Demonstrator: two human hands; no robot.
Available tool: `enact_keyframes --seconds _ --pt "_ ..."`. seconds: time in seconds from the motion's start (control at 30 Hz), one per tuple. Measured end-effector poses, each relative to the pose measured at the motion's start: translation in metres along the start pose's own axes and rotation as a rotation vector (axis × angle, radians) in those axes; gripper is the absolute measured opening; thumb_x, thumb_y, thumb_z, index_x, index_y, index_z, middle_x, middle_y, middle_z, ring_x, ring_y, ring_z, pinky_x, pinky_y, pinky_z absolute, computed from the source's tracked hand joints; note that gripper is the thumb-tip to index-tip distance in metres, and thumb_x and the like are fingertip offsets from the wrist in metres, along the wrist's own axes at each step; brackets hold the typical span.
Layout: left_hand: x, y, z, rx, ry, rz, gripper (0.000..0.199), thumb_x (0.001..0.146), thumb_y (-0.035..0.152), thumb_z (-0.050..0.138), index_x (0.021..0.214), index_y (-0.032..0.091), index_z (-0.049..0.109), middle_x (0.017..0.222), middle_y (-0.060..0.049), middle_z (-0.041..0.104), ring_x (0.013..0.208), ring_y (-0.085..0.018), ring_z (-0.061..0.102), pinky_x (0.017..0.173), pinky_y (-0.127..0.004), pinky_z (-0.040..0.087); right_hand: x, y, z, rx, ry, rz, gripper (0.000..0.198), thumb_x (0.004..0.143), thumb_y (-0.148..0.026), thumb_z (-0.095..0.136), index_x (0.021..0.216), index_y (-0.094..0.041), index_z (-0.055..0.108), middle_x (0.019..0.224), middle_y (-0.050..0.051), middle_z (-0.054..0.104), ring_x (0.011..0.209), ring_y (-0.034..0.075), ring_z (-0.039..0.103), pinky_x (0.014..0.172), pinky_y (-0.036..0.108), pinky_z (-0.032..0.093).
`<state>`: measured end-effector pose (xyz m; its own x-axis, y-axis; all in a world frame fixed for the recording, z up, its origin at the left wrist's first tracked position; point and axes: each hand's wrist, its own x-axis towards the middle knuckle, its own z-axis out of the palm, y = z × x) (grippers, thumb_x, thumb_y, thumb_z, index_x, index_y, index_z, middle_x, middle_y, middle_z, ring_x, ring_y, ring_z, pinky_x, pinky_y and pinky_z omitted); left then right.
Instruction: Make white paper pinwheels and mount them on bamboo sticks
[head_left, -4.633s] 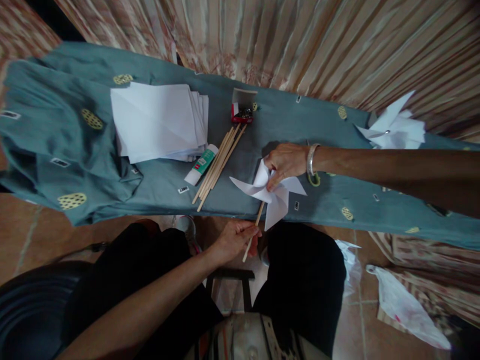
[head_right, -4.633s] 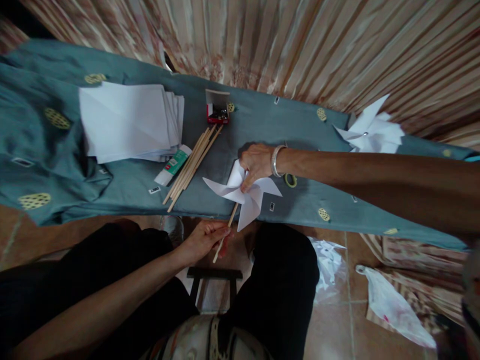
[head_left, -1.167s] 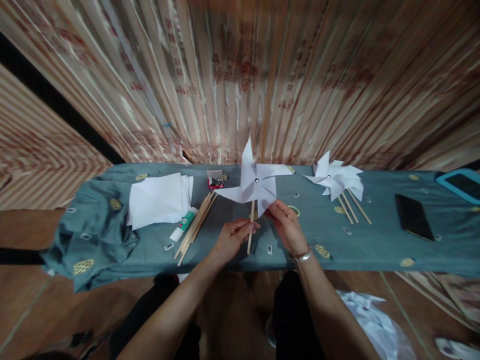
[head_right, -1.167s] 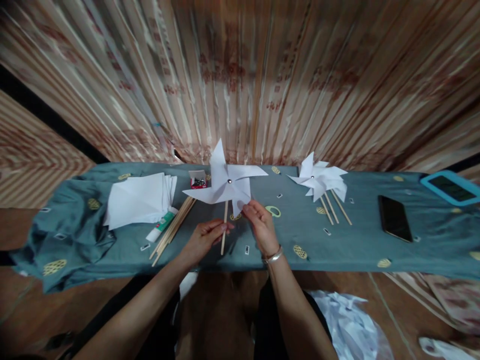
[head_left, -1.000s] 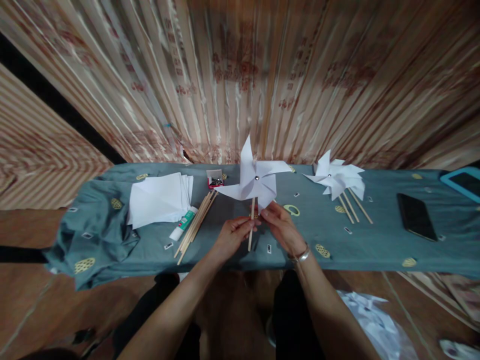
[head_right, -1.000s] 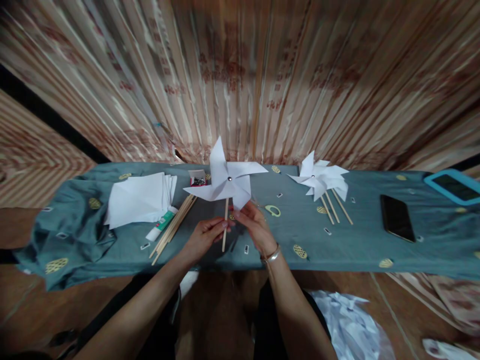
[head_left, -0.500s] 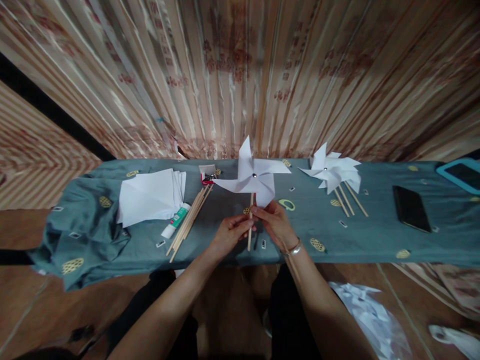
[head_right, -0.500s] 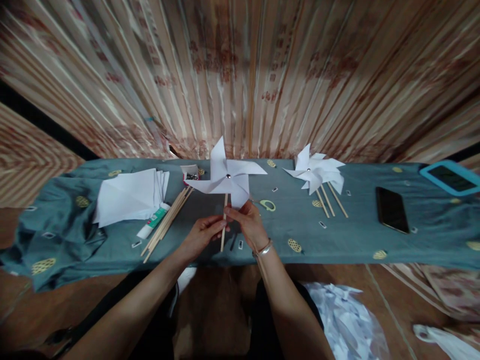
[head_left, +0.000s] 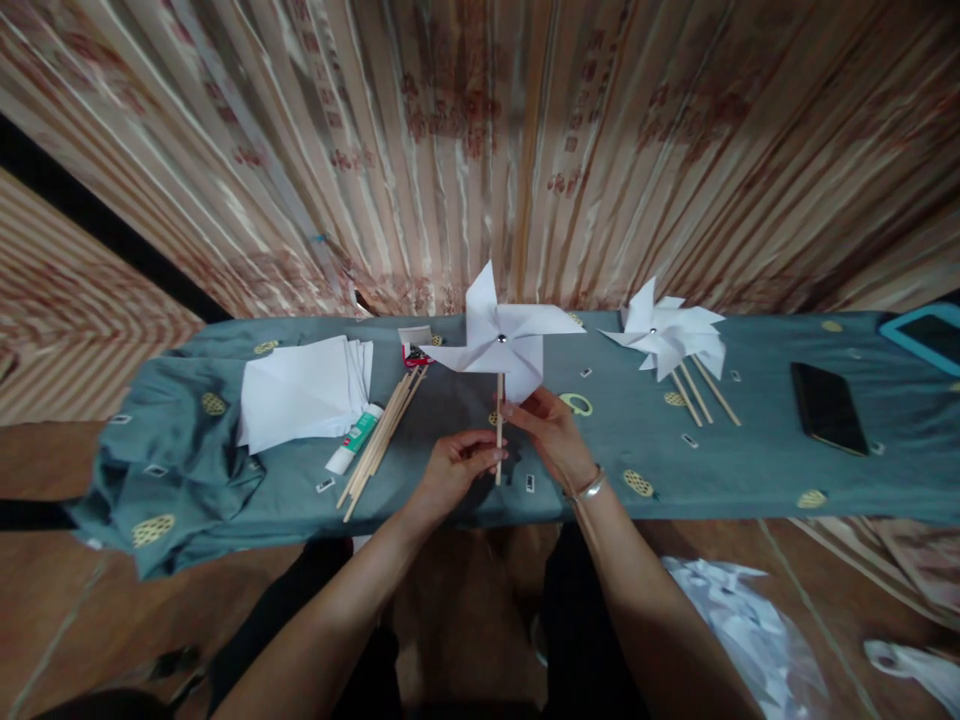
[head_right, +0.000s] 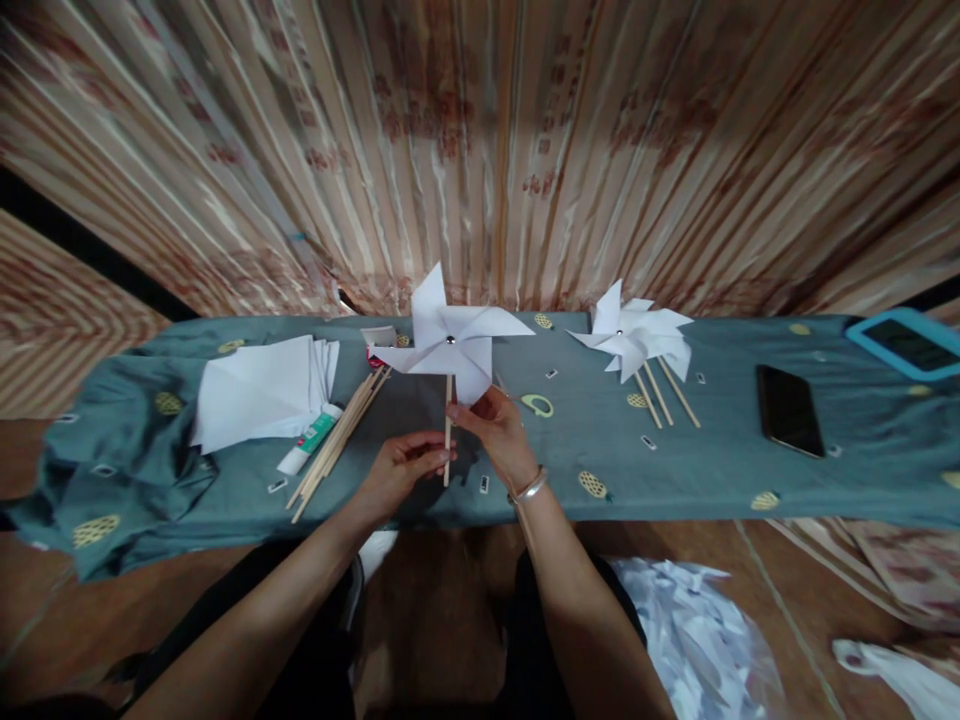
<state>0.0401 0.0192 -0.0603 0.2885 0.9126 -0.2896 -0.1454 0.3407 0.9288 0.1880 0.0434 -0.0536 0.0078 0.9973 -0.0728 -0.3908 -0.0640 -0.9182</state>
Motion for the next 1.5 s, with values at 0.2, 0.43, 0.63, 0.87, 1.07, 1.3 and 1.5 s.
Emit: enact_keyframes --seconds 0.2,0.43,0.63,0.87,1.07,1.3,1.5 --pt "-0.001 0.0 -0.009 0.002 0.018 0.048 0.028 0.06 0.035 0.081 0.076 0.014 0.074 0.065 0.0 0.065 0.06 -0.01 0.051 0.06 -0.023 0.039 0.008 -0.002 -0.006 0.059 0.083 -0.003 0.038 0.055 -0.033 0.087 0.088 -0.026 0.072 0.078 -0.004 0.071 0.075 0.013 0.065 0.076 0.026 0.052" --pt "-0.003 -0.003 -0.017 -0.004 0.026 0.051 0.028 0.057 0.034 0.082 0.074 0.013 0.074 0.06 0.001 0.062 0.055 -0.009 0.047 0.056 -0.022 0.036 0.011 0.001 -0.006 0.084 0.111 0.024 0.038 0.052 -0.034 0.09 0.085 -0.025 0.074 0.073 -0.005 0.071 0.068 0.01 0.062 0.068 0.022 0.052" --pt "-0.004 -0.003 -0.018 -0.016 0.035 0.062 0.027 0.058 0.032 0.082 0.075 0.014 0.074 0.058 0.003 0.06 0.054 -0.008 0.046 0.055 -0.022 0.036 0.011 0.001 -0.003 0.095 0.124 0.032 0.034 0.053 -0.031 0.089 0.084 -0.025 0.075 0.075 -0.004 0.072 0.068 0.01 0.062 0.066 0.021 0.052" --pt "-0.005 -0.003 -0.018 0.0 0.033 0.063 0.026 0.059 0.032 0.081 0.076 0.014 0.074 0.059 0.002 0.061 0.054 -0.009 0.047 0.057 -0.023 0.039 0.01 0.002 -0.005 0.099 0.125 0.044 0.032 0.056 -0.031 0.087 0.085 -0.024 0.074 0.077 -0.005 0.073 0.064 0.008 0.06 0.063 0.021 0.051" --pt "-0.004 -0.003 -0.016 -0.009 0.028 0.08 0.027 0.058 0.033 0.082 0.075 0.014 0.075 0.059 0.002 0.061 0.054 -0.009 0.047 0.057 -0.023 0.039 0.008 0.001 -0.001 0.085 0.08 0.059 0.036 0.054 -0.033 0.089 0.084 -0.024 0.073 0.071 -0.006 0.069 0.06 0.008 0.059 0.062 0.022 0.051" --pt "-0.004 -0.002 -0.015 -0.03 0.038 0.067 0.029 0.056 0.036 0.083 0.074 0.014 0.075 0.061 0.001 0.062 0.055 -0.009 0.048 0.057 -0.023 0.038 0.001 -0.003 0.004 -0.039 -0.064 0.072 0.035 0.058 -0.041 0.087 0.086 -0.024 0.074 0.076 -0.004 0.07 0.066 0.01 0.062 0.066 0.023 0.052" --pt "-0.005 -0.005 -0.019 -0.017 0.048 0.048 0.031 0.057 0.036 0.083 0.077 0.014 0.076 0.064 0.0 0.065 0.059 -0.01 0.051 0.058 -0.023 0.038 0.012 -0.016 -0.022 0.034 0.058 0.053 0.042 0.062 -0.053 0.083 0.092 -0.025 0.075 0.083 0.001 0.076 0.074 0.013 0.068 0.07 0.024 0.054"
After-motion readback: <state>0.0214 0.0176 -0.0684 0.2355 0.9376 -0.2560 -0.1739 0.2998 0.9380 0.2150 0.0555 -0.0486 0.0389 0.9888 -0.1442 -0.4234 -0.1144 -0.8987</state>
